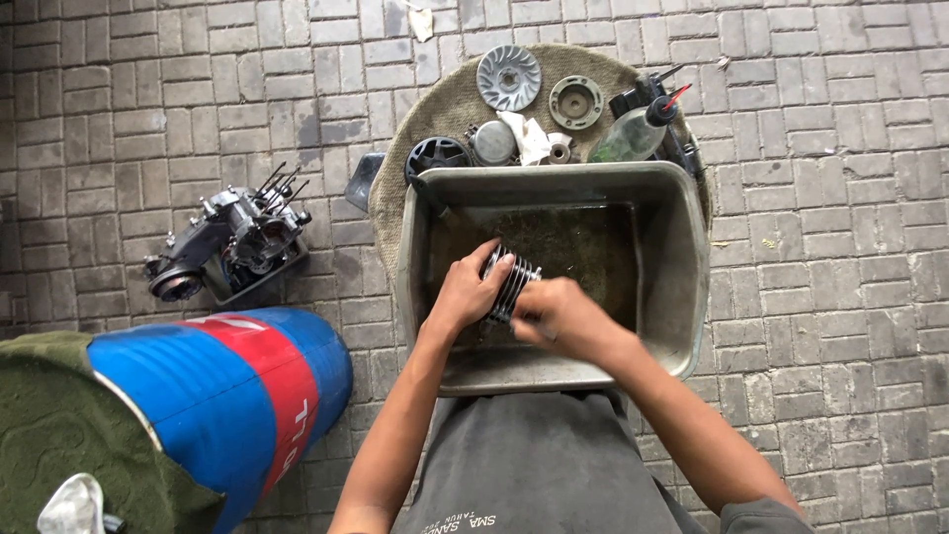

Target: Scrubbing a metal engine component with a brush in a basin of cleaning fluid to remove grease and dirt.

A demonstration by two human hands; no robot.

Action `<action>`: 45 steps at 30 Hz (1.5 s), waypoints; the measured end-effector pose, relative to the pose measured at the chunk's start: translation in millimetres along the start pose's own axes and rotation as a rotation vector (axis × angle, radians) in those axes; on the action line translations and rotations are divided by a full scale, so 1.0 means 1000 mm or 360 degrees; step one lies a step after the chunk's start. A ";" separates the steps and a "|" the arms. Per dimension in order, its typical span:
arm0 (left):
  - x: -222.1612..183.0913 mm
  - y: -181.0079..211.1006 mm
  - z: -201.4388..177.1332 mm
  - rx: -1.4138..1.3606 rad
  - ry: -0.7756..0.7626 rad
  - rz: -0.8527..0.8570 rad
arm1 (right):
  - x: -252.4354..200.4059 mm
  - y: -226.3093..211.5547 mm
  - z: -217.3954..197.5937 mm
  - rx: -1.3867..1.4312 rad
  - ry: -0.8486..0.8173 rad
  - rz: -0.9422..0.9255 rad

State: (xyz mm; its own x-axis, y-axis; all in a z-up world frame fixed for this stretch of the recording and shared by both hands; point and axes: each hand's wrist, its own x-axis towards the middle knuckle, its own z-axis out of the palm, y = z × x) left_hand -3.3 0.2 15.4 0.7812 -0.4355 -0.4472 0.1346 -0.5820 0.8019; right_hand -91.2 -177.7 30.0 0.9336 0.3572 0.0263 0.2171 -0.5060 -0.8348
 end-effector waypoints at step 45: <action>0.005 -0.007 0.002 0.0028 -0.0051 0.0005 | -0.015 0.047 -0.043 -0.0089 0.0521 0.0601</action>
State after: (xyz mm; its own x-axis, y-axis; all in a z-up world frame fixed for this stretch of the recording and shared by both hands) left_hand -1.6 0.4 6.8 0.7618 -0.4587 -0.4575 0.1215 -0.5924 0.7964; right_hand -82.5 -240.5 14.6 0.9884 -0.1195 -0.0936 -0.1468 -0.5969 -0.7887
